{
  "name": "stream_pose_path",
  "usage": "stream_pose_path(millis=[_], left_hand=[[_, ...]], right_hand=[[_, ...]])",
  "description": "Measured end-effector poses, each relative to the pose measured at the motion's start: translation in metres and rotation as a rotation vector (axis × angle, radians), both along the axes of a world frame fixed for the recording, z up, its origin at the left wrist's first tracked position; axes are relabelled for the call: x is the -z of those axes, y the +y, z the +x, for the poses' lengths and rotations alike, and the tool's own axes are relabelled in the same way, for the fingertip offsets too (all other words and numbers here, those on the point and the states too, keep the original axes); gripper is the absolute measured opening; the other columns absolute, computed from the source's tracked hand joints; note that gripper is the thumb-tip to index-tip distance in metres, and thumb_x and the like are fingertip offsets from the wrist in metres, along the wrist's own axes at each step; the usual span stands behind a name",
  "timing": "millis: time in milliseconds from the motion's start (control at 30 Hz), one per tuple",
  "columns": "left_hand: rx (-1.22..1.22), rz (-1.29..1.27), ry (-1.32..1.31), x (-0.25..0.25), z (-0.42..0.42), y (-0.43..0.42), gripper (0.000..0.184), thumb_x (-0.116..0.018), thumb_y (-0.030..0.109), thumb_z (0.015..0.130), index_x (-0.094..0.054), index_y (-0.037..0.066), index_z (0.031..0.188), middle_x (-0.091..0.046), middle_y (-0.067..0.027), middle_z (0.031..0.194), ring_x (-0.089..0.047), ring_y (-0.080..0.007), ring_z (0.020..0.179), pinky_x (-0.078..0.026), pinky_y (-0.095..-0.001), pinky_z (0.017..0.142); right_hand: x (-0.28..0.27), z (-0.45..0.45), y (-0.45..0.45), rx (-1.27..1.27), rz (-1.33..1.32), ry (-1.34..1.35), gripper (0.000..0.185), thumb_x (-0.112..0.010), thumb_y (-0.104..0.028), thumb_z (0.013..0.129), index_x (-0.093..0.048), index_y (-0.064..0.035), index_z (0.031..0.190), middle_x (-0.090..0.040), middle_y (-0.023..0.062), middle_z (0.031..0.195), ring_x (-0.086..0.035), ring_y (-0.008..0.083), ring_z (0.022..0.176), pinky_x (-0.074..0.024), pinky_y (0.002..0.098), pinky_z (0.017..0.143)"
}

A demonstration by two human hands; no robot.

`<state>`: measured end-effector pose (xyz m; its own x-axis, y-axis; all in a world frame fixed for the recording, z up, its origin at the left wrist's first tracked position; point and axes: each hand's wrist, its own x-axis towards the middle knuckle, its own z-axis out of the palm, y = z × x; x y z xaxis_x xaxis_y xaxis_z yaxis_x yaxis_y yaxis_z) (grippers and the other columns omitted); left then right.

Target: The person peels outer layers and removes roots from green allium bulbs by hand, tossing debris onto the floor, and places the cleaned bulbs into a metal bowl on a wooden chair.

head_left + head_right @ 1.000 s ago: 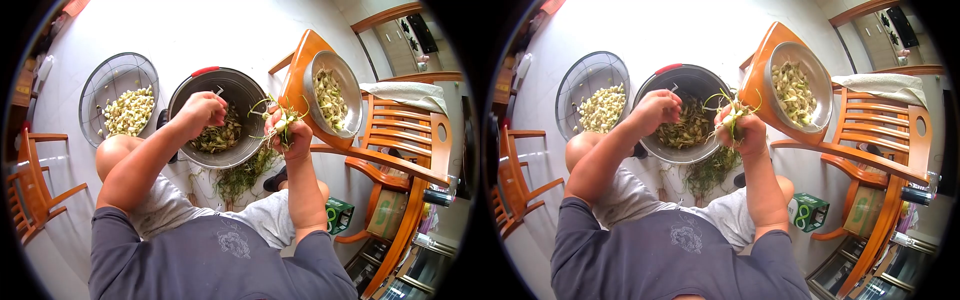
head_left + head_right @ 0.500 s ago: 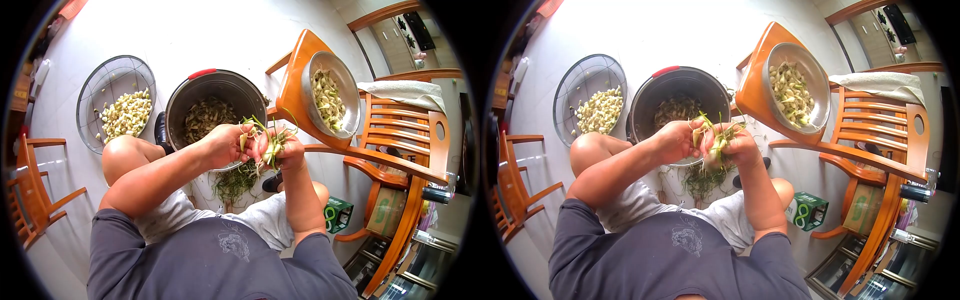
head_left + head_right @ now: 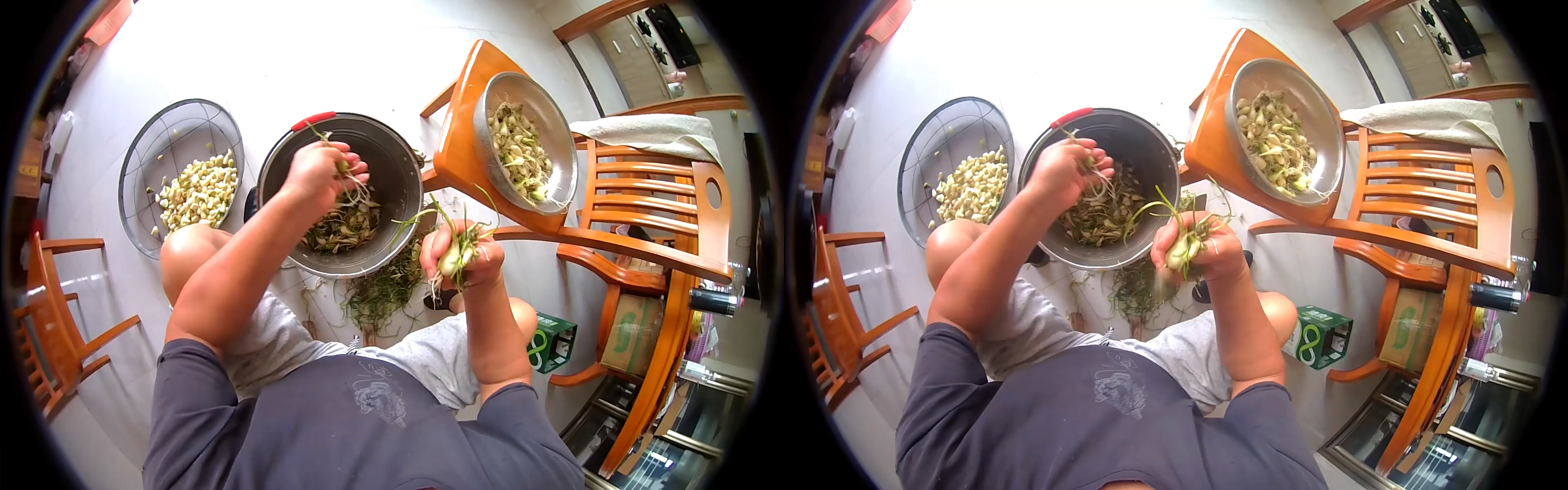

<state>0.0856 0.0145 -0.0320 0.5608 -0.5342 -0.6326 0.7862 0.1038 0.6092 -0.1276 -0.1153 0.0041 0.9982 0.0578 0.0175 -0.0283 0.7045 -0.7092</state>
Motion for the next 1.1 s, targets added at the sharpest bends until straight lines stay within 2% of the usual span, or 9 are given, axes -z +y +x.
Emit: stream_pose_path(millis=[67, 133, 233, 367, 467, 800, 933, 967, 1100], left_hand=[[0.090, -0.148, 0.032, 0.008, 0.006, 0.008, 0.017, -0.043, -0.004, 0.083, -0.047, -0.002, 0.100, -0.054, -0.0142, 0.082, -0.062, -0.0279, 0.081, -0.055, -0.0426, 0.070], [0.321, -0.240, 0.024, -0.013, -0.008, 0.018, 0.013, -0.051, 0.001, 0.086, -0.051, -0.001, 0.099, -0.056, -0.0100, 0.074, -0.061, -0.0211, 0.067, -0.052, -0.0338, 0.056], [0.646, -0.307, -0.034, -0.028, -0.038, 0.025, 0.013, -0.063, 0.008, 0.087, -0.056, -0.001, 0.093, -0.058, -0.0051, 0.067, -0.058, -0.0135, 0.053, -0.046, -0.0249, 0.044], [0.828, -0.077, -0.522, -0.044, -0.062, 0.020, 0.026, -0.076, 0.015, 0.080, -0.056, 0.001, 0.091, -0.056, -0.0004, 0.072, -0.051, -0.0065, 0.058, -0.041, -0.0216, 0.049], [0.738, -0.063, -0.805, -0.025, -0.067, 0.014, 0.031, -0.079, 0.016, 0.076, -0.056, 0.002, 0.091, -0.057, -0.0004, 0.074, -0.052, -0.0065, 0.064, -0.042, -0.0231, 0.054], [0.662, -0.132, -0.615, -0.029, -0.062, 0.020, 0.040, -0.074, 0.005, 0.076, -0.051, -0.005, 0.108, -0.065, -0.0094, 0.090, -0.061, -0.0101, 0.083, -0.051, -0.0264, 0.072], [0.725, -0.058, -0.384, -0.041, -0.048, 0.027, 0.022, -0.066, 0.011, 0.079, -0.058, -0.002, 0.094, -0.059, -0.0031, 0.072, -0.054, -0.0068, 0.061, -0.044, -0.0217, 0.053], [0.694, -0.064, -0.310, -0.034, -0.046, 0.027, 0.015, -0.063, 0.011, 0.079, -0.059, -0.001, 0.087, -0.055, -0.0012, 0.065, -0.049, -0.0059, 0.052, -0.038, -0.0204, 0.046], [0.479, -0.175, -0.052, -0.026, -0.030, 0.030, 0.013, -0.059, 0.002, 0.076, -0.053, 0.002, 0.087, -0.061, -0.0083, 0.077, -0.054, -0.0116, 0.055, -0.039, -0.0228, 0.041]], right_hand=[[0.006, -0.012, -0.003, 0.134, -0.053, 0.128, 0.038, -0.059, -0.019, 0.073, -0.059, 0.0072, 0.100, -0.059, 0.0283, 0.083, -0.055, 0.0215, 0.055, -0.0404, 0.0257, 0.039], [-0.008, -0.009, -0.005, 0.156, -0.062, 0.237, 0.039, -0.059, -0.018, 0.073, -0.058, 0.0082, 0.103, -0.060, 0.0273, 0.085, -0.057, 0.0211, 0.057, -0.0411, 0.0248, 0.041], [-0.009, -0.011, -0.002, 0.191, -0.119, 0.401, 0.035, -0.059, -0.012, 0.079, -0.057, 0.0074, 0.109, -0.064, 0.0167, 0.090, -0.060, 0.0161, 0.062, -0.0427, 0.0224, 0.044], [-0.004, -0.013, -0.001, 0.132, -0.163, 0.496, 0.031, -0.058, -0.009, 0.085, -0.059, 0.0027, 0.114, -0.065, 0.0103, 0.090, -0.061, 0.0124, 0.065, -0.0443, 0.0206, 0.046], [-0.008, -0.007, 0.005, 0.178, -0.195, 0.550, 0.030, -0.057, -0.011, 0.087, -0.059, -0.0001, 0.115, -0.065, 0.0078, 0.088, -0.061, 0.0117, 0.065, -0.0449, 0.0203, 0.046], [-0.004, 0.015, 0.012, 0.192, -0.099, 0.477, 0.034, -0.054, -0.006, 0.088, -0.056, 0.0006, 0.121, -0.066, 0.0076, 0.088, -0.061, 0.0114, 0.060, -0.0497, 0.0217, 0.050], [0.000, 0.023, 0.003, 0.283, -0.151, 0.522, 0.026, -0.054, -0.008, 0.087, -0.059, 0.0012, 0.111, -0.064, 0.0106, 0.081, -0.059, 0.0138, 0.054, -0.0430, 0.0224, 0.041], [-0.001, 0.026, 0.003, 0.321, -0.127, 0.551, 0.024, -0.052, -0.009, 0.087, -0.058, 0.0026, 0.108, -0.063, 0.0126, 0.081, -0.059, 0.0154, 0.057, -0.0413, 0.0216, 0.039], [0.004, 0.029, -0.005, 0.326, 0.074, 0.541, 0.022, -0.049, -0.009, 0.089, -0.054, 0.0035, 0.106, -0.062, 0.0155, 0.081, -0.059, 0.0187, 0.062, -0.0395, 0.0219, 0.038]])
